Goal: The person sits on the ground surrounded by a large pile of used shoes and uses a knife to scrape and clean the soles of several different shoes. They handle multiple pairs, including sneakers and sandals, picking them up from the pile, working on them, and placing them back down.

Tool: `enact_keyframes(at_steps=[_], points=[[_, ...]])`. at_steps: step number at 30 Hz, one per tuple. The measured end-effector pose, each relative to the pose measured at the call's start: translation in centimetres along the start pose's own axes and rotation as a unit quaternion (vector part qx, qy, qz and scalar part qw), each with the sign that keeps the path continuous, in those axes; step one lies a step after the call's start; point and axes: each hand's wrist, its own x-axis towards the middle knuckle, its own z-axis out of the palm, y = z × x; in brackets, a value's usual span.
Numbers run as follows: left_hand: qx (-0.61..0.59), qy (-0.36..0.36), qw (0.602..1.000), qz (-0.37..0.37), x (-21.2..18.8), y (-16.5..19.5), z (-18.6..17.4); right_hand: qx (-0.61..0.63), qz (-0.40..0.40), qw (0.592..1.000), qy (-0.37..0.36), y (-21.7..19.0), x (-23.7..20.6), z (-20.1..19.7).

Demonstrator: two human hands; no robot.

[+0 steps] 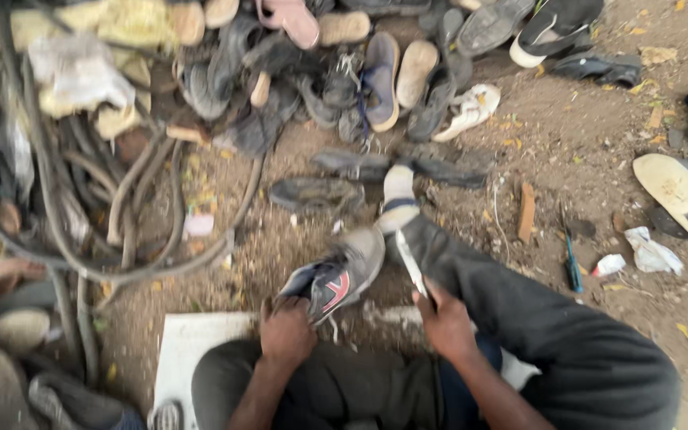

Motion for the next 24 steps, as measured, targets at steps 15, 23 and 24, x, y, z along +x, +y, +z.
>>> enact_keyframes(at_steps=[15,23,24], points=[[0.062,-0.093,0.993,-0.024,5.4,5.8,-0.3,-0.075,0.075,0.985,-0.137,-10.5,-4.9,-6.7],[0.047,0.216,0.956,0.195,5.1,4.2,5.8,-0.205,0.001,0.957,-0.207,-7.2,-4.2,-1.9],[0.044,0.230,0.949,0.210,5.2,4.0,6.0,-0.212,-0.015,0.957,-0.198,-7.0,-4.3,-1.4]])
